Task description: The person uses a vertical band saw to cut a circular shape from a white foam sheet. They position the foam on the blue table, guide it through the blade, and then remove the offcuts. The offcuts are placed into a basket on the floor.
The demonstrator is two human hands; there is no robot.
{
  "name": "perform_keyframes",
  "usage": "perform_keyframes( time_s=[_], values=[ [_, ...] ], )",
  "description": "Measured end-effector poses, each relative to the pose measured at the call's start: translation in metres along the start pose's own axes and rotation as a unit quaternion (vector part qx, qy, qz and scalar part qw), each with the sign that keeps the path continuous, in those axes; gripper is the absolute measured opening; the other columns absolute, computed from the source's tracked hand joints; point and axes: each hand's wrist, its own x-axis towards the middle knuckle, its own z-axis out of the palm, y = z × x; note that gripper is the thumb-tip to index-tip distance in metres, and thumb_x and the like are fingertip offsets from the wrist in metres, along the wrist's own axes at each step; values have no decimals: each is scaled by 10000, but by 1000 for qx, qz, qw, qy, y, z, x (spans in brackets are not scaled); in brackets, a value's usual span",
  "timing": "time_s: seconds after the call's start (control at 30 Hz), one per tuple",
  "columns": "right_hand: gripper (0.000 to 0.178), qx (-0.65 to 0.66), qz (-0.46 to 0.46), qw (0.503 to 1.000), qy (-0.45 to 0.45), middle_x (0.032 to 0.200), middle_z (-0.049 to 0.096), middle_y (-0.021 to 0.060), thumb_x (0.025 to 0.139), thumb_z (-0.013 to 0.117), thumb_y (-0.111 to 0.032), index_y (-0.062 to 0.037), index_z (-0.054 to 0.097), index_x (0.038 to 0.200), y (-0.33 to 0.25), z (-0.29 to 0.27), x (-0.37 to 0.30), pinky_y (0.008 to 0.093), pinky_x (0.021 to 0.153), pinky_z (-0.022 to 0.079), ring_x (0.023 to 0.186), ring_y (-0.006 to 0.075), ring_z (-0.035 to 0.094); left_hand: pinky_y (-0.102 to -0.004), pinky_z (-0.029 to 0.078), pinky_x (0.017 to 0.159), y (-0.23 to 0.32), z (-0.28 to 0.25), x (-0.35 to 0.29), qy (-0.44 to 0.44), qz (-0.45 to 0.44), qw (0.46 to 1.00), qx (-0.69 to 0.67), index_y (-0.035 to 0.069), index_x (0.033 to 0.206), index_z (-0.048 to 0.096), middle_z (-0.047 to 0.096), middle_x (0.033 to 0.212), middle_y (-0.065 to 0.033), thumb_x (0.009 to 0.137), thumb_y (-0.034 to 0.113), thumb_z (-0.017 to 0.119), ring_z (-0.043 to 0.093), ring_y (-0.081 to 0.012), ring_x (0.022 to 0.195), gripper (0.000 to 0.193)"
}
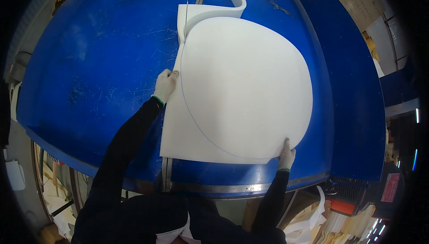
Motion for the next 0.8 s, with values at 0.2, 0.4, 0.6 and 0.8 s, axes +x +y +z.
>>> perform_keyframes(
  time_s=[0.2, 0.4, 0.6, 0.8],
  values=[
    [646, 5, -6, 1000, 14, 1130, 640, 175, 935, 716, -487, 56, 481, 1196, 2, -1, 1, 391, 654, 622, 917, 255, 704, -374, 499, 682, 14, -12, -38, 17, -48, 999, 9, -6, 953, 600, 643, 833, -120, 935, 377, 711, 614, -202, 738, 399],
    [686, -1, -5, 1000, 8, 1169, 632, 194, 927, 716, -507, 60, 473, 1226, 3, 2, 0, 410, 690, 614, 946, 261, 698, -389, 482, 685, -3, -22, -57, -14, -24, 999, 33, 3, 916, 590, 623, 788, -118, 941, 346, 709, 586, -230, 735, 363],
    [641, -2, -18, 1000, 19, 1118, 638, 172, 934, 719, -472, 68, 490, 1193, 3, 2, 3, 382, 651, 613, 906, 238, 694, -432, 496, 715, -9, -12, -48, 28, 21, 998, 42, -8, 850, 590, 654, 799, -188, 916, 273, 699, 636, -311, 755, 309],
    [641, 2, -13, 1000, 14, 1137, 632, 178, 934, 720, -474, 68, 492, 1189, -1, 6, 0, 392, 666, 615, 930, 244, 691, -433, 491, 727, 1, -14, -44, 13, 3, 1000, 19, -3, 848, 579, 655, 817, -184, 921, 255, 688, 622, -307, 758, 289]
  ],
)
